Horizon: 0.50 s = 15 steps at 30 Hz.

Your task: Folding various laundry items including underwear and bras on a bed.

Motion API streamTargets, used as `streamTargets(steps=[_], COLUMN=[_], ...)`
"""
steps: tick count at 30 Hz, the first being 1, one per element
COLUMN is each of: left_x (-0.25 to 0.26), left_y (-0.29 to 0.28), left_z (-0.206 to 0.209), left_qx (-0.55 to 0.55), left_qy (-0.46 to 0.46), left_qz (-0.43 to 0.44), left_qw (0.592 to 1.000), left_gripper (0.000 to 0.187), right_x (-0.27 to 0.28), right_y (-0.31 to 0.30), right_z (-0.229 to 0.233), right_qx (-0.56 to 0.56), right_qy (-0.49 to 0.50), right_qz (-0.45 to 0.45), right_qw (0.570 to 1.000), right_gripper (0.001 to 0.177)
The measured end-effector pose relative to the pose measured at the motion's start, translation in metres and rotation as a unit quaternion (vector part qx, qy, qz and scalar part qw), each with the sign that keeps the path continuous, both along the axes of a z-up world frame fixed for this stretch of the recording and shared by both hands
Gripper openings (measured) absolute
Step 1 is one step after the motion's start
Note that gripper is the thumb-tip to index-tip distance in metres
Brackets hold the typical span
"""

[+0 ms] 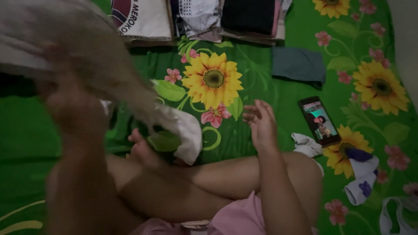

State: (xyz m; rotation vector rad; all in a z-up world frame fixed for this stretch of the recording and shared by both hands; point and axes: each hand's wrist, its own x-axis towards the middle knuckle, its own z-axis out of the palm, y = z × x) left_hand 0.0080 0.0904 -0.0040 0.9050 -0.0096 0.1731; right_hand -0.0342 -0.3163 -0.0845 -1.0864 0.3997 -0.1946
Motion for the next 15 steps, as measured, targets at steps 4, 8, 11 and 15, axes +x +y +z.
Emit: streamTargets(steps=[4, 8, 11, 15], left_x=[-0.005, -0.012, -0.016, -0.019], left_y=[0.011, 0.015, 0.015, 0.019], left_z=[0.016, 0.033, 0.045, 0.057], left_qx=[0.031, 0.060, 0.081, 0.111], left_qy=[-0.061, -0.118, -0.161, -0.217], left_qz=[0.059, 0.113, 0.150, 0.196], left_qw=[0.996, 0.985, 0.972, 0.950], left_gripper=[0.059, 0.058, 0.058, 0.058], right_x=[0.003, 0.000, -0.017, -0.033], right_y=[0.003, 0.028, 0.081, 0.124], right_z=[-0.003, -0.020, -0.033, -0.066], right_qx=[-0.014, -0.161, -0.339, -0.655], right_qy=[0.006, 0.037, 0.065, -0.065], right_qz=[-0.007, 0.051, 0.176, 0.200], right_qw=[1.000, 0.985, 0.922, 0.726], right_gripper=[0.026, 0.031, 0.050, 0.056])
